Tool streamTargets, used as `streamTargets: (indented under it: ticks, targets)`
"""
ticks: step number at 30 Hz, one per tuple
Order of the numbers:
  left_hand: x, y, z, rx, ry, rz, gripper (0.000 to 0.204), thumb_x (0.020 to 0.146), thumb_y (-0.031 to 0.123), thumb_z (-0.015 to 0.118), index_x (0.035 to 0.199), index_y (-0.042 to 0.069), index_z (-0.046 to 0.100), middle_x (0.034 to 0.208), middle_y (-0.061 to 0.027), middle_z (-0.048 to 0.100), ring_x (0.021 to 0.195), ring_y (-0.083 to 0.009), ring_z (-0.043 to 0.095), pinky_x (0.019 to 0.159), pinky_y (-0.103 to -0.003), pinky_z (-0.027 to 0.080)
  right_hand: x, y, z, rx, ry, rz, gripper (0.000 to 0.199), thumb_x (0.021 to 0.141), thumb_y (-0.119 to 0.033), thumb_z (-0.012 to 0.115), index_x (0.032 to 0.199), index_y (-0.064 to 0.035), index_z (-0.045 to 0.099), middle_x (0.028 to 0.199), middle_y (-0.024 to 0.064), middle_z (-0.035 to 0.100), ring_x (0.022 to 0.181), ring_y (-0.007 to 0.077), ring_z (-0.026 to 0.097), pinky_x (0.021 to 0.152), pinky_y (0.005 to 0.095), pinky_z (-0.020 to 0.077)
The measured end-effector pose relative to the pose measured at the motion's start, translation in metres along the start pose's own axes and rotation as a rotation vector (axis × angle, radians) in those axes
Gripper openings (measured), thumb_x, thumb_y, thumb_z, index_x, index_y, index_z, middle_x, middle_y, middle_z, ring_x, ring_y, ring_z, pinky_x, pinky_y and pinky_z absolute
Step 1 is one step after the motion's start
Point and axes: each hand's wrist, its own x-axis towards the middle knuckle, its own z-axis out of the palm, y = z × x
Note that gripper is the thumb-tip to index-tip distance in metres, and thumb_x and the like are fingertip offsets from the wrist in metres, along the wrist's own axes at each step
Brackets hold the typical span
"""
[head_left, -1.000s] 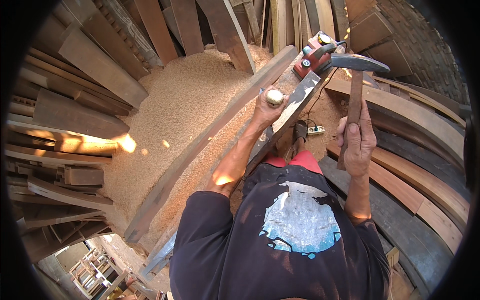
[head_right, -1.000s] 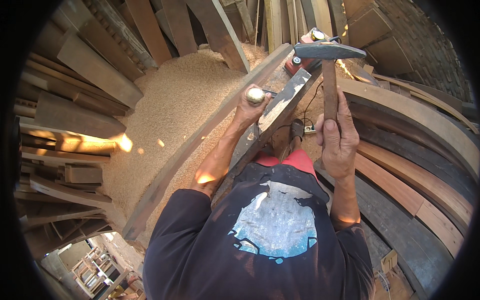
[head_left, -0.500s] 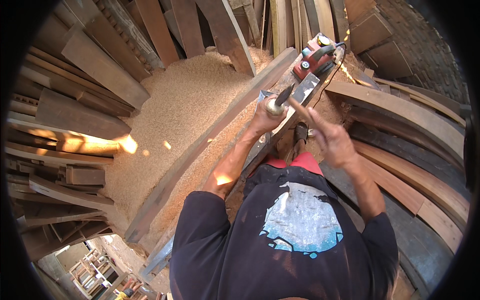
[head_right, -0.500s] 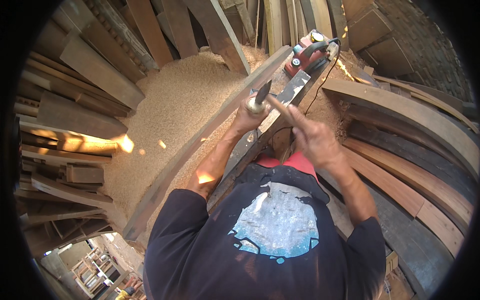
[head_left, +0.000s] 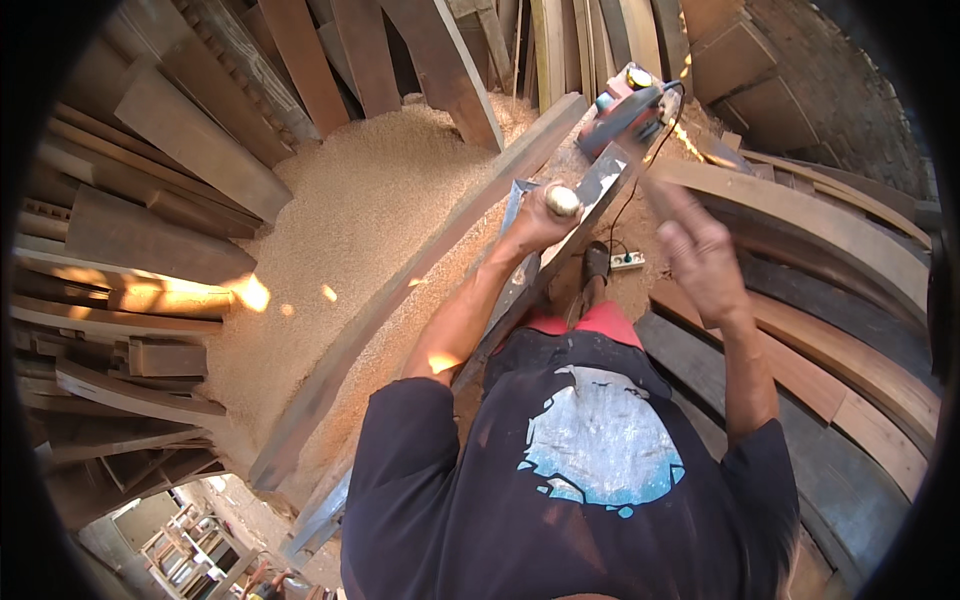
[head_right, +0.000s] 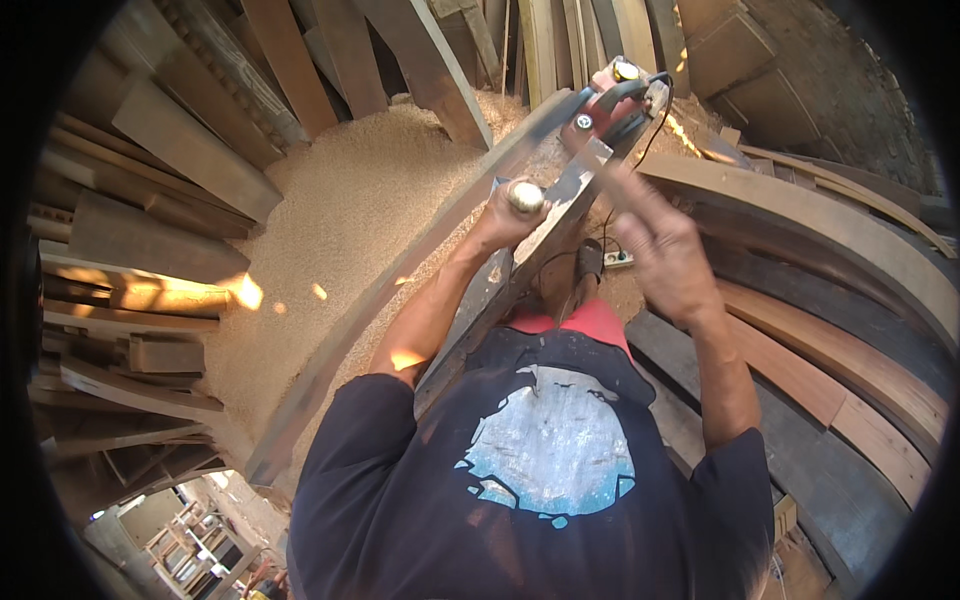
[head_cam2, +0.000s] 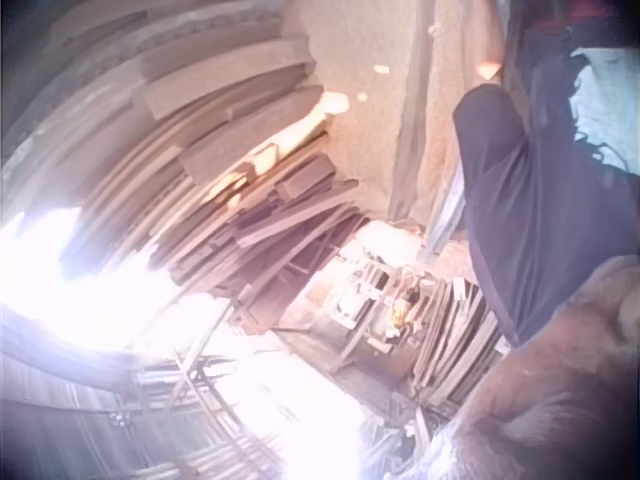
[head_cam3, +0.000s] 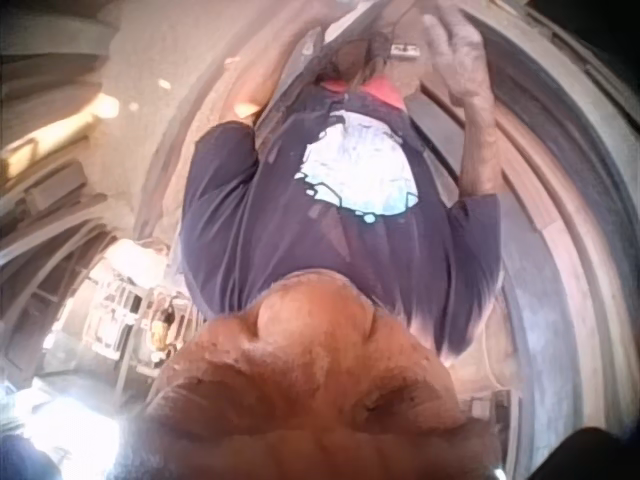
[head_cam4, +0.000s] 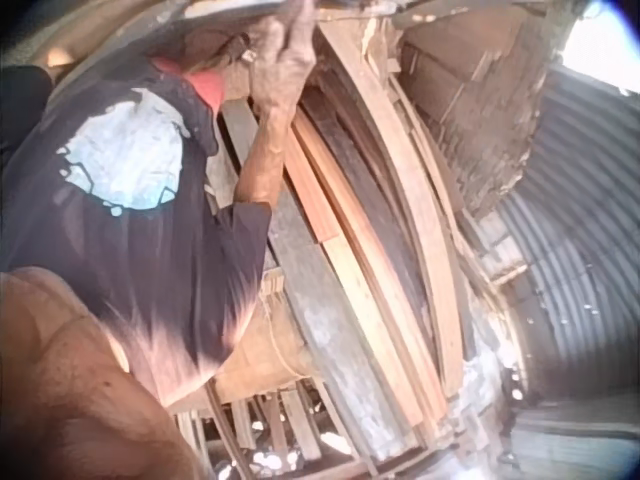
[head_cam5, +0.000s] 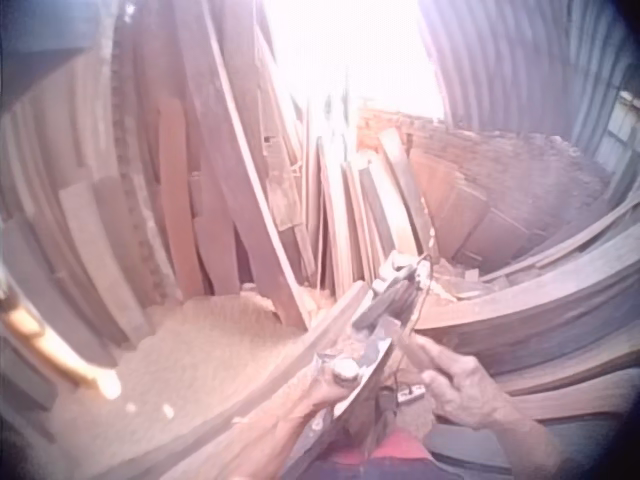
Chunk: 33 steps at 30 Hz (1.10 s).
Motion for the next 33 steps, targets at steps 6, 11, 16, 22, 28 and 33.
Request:
streamTargets:
  ticks: [6,11,16,22,28,33]
  targets:
    - [0.012,0.011,0.005,-0.038,-0.057,-0.019,0.017,0.088,0.014,0.078,0.09,0.006,0.064,0.076,0.0036,0.061,0.075,-0.0051,0.054,0.066,-0.026,0.049,0.005,0.024,0.003,-0.034,0.391,-0.199,0.049,0.106,-0.012,0.051,0.153,-0.0031,0.044,0.088,0.0066,0.061,0.074,0.015,0.057,0.068,0.0297,0.0472]
    - [0.01,0.018,0.012,-0.012,-0.035,-0.008,0.018,0.087,0.014,0.078,0.093,0.005,0.064,0.077,0.0014,0.063,0.076,-0.0067,0.055,0.069,-0.03,0.051,0.001,0.009,-0.008,-0.125,-0.113,0.154,0.056,0.101,-0.011,0.059,0.155,-0.0077,0.043,0.107,0.0142,0.067,0.094,0.0224,0.064,0.084,0.0357,0.0519]
    - [0.019,0.009,0.014,0.005,-0.08,-0.049,0.017,0.087,0.015,0.076,0.094,0.005,0.065,0.076,0.0001,0.063,0.075,-0.0072,0.054,0.069,-0.03,0.051,0.009,0.022,0.0,0.249,0.424,-0.125,0.053,0.103,-0.013,0.057,0.155,-0.0126,0.046,0.077,-0.0029,0.054,0.062,0.0048,0.046,0.055,0.0217,0.0442]
    - [0.019,0.026,0.032,0.08,-0.112,-0.132,0.016,0.085,0.014,0.072,0.096,0.003,0.066,0.083,-0.0079,0.07,0.077,-0.0163,0.064,0.073,-0.035,0.053,0.005,0.063,0.001,-0.071,-0.064,0.084,0.055,0.102,-0.011,0.056,0.155,-0.0083,0.043,0.078,0.0003,0.057,0.071,0.0127,0.056,0.068,0.0315,0.0531]
    - [0.043,-0.005,0.029,0.155,-0.092,-0.11,0.021,0.085,0.019,0.075,0.094,0.003,0.066,0.082,-0.0114,0.071,0.079,-0.0197,0.066,0.075,-0.037,0.053,0.028,0.042,-0.02,0.285,0.272,0.149,0.051,0.106,-0.01,0.05,0.156,-0.0105,0.043,0.079,-0.0021,0.053,0.065,0.0044,0.049,0.053,0.0225,0.045]
    - [0.045,0.025,0.03,0.161,-0.163,-0.185,0.023,0.084,0.02,0.075,0.098,0.003,0.067,0.086,-0.0125,0.072,0.084,-0.0222,0.07,0.077,-0.038,0.054,0.021,0.109,0.003,-0.198,-0.179,0.133,0.051,0.101,-0.013,0.056,0.15,-0.0008,0.047,0.144,0.025,0.057,0.131,0.0365,0.058,0.113,0.0421,0.0423]
